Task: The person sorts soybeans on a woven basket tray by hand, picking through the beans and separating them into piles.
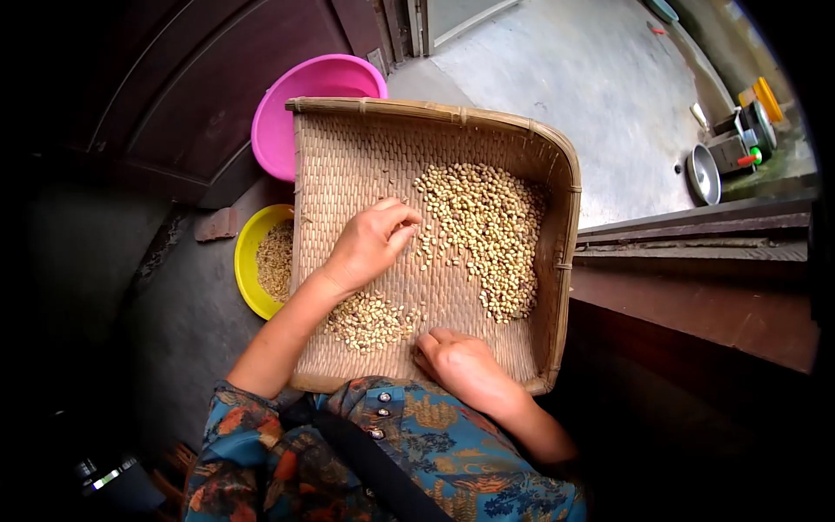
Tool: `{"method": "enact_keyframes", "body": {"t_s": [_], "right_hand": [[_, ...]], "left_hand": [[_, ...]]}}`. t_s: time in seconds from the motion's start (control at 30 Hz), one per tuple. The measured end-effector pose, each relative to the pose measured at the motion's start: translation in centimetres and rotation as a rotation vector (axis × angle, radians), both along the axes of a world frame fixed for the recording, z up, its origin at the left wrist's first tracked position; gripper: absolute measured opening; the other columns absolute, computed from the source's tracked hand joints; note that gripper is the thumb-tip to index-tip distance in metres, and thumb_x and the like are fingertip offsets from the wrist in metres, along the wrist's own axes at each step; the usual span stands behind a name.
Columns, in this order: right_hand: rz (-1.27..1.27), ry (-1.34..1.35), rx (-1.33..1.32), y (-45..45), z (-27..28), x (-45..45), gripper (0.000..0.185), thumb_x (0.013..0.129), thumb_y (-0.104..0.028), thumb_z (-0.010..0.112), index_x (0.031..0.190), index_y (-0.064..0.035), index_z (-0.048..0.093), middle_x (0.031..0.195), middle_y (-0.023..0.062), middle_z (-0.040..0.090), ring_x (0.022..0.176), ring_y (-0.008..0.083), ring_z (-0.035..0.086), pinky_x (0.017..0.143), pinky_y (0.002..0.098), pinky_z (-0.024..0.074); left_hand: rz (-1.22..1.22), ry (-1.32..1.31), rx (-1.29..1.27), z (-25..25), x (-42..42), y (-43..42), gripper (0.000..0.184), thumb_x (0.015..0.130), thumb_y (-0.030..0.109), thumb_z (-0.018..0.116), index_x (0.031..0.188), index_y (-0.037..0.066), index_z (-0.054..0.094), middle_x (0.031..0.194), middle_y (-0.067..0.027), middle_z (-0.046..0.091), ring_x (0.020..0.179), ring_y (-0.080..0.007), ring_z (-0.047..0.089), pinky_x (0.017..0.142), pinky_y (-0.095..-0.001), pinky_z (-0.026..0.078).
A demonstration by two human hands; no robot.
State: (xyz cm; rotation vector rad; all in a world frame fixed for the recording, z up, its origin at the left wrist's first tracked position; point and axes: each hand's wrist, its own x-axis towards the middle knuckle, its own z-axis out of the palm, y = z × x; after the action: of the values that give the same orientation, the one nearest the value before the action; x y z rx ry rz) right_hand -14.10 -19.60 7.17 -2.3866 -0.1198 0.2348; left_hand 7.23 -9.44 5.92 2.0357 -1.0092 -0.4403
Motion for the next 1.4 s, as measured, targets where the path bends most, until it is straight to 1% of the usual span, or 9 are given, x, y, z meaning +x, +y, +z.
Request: {"method": "enact_keyframes", "body": {"t_s": [0.17,0.4,0.7,0.8,0.9,1.0,1.1,1.2,1.4], "right_hand": [[0.029,-0.069,-0.123,0.2,-0.4,0.1,0.009,0.080,-0.008,0.059,0.086,-0.0021,0.055,0.078,0.0127,0.058,0.075,0.0293,0.064,0.065,0.0380,0.0539],[-0.008,-0.102,-0.071,0.1,-0.9,-0.1,0.010,0.077,-0.004,0.057,0.086,-0.0010,0.055,0.078,0.0124,0.057,0.074,0.0288,0.063,0.065,0.0376,0.0540],[-0.015,-0.145,-0.078,-0.2,-0.7,-0.2,0.011,0.075,-0.004,0.056,0.086,-0.0004,0.054,0.077,0.0123,0.057,0.074,0.0282,0.063,0.064,0.0365,0.0532],[-0.025,-0.162,-0.082,-0.2,-0.8,-0.2,0.011,0.075,-0.004,0.056,0.085,-0.0007,0.054,0.077,0.0121,0.057,0.074,0.0279,0.063,0.063,0.0363,0.0530],[-0.034,-0.157,-0.074,-0.1,-0.9,-0.3,0.010,0.075,-0.004,0.055,0.085,-0.0009,0.054,0.077,0.0120,0.056,0.073,0.0278,0.062,0.063,0.0365,0.0529],[-0.042,-0.170,-0.072,0.0,-1.0,-0.2,0.010,0.075,-0.004,0.055,0.085,-0.0011,0.054,0.077,0.0119,0.056,0.073,0.0279,0.062,0.063,0.0366,0.0528],[-0.049,-0.171,-0.091,0.2,-1.1,-0.1,0.010,0.075,-0.004,0.056,0.085,-0.0012,0.054,0.077,0.0117,0.056,0.073,0.0276,0.062,0.063,0.0367,0.0528],[-0.045,-0.163,-0.108,0.2,-1.1,-0.2,0.010,0.075,-0.004,0.056,0.085,-0.0014,0.054,0.077,0.0114,0.056,0.072,0.0273,0.062,0.062,0.0366,0.0528],[-0.044,-0.144,-0.122,0.3,-1.0,-0.1,0.011,0.075,-0.005,0.056,0.085,-0.0014,0.054,0.077,0.0112,0.056,0.073,0.0272,0.062,0.063,0.0362,0.0528]], "left_hand": [[-0.070,-0.183,0.080,-3.0,-0.7,-2.3,0.011,0.085,0.007,0.068,0.094,0.002,0.065,0.093,-0.0135,0.063,0.084,-0.0314,0.064,0.073,-0.0376,0.052],[-0.105,-0.115,0.138,-2.4,-0.7,-2.0,0.009,0.085,0.003,0.066,0.092,0.001,0.063,0.090,-0.0167,0.062,0.082,-0.0351,0.062,0.073,-0.0394,0.051],[-0.098,-0.124,0.395,-1.4,-1.5,0.5,0.011,0.083,0.004,0.065,0.087,-0.002,0.057,0.089,-0.0231,0.061,0.082,-0.0408,0.062,0.072,-0.0450,0.050],[-0.090,-0.184,0.431,-1.0,-2.8,1.4,0.009,0.084,0.004,0.064,0.086,-0.002,0.057,0.087,-0.0240,0.062,0.082,-0.0414,0.062,0.072,-0.0454,0.050],[-0.149,-0.130,0.482,-0.2,-3.2,2.0,0.008,0.084,0.003,0.062,0.089,-0.001,0.057,0.085,-0.0238,0.061,0.081,-0.0403,0.062,0.072,-0.0451,0.050],[-0.111,0.052,0.338,0.5,-3.1,1.4,0.008,0.085,0.002,0.060,0.093,-0.001,0.058,0.087,-0.0219,0.059,0.080,-0.0392,0.062,0.071,-0.0443,0.050],[-0.099,-0.122,0.110,0.1,-3.0,-0.5,0.009,0.085,0.001,0.058,0.094,-0.001,0.059,0.090,-0.0197,0.058,0.081,-0.0378,0.061,0.070,-0.0432,0.050],[-0.119,-0.225,0.186,-1.6,-2.4,-1.0,0.007,0.085,0.000,0.057,0.092,-0.001,0.060,0.092,-0.0184,0.058,0.082,-0.0373,0.061,0.071,-0.0423,0.050],[-0.229,-0.160,0.365,-0.2,-2.3,1.3,0.007,0.085,0.002,0.060,0.092,0.000,0.061,0.090,-0.0186,0.058,0.083,-0.0368,0.061,0.071,-0.0418,0.051]]}}
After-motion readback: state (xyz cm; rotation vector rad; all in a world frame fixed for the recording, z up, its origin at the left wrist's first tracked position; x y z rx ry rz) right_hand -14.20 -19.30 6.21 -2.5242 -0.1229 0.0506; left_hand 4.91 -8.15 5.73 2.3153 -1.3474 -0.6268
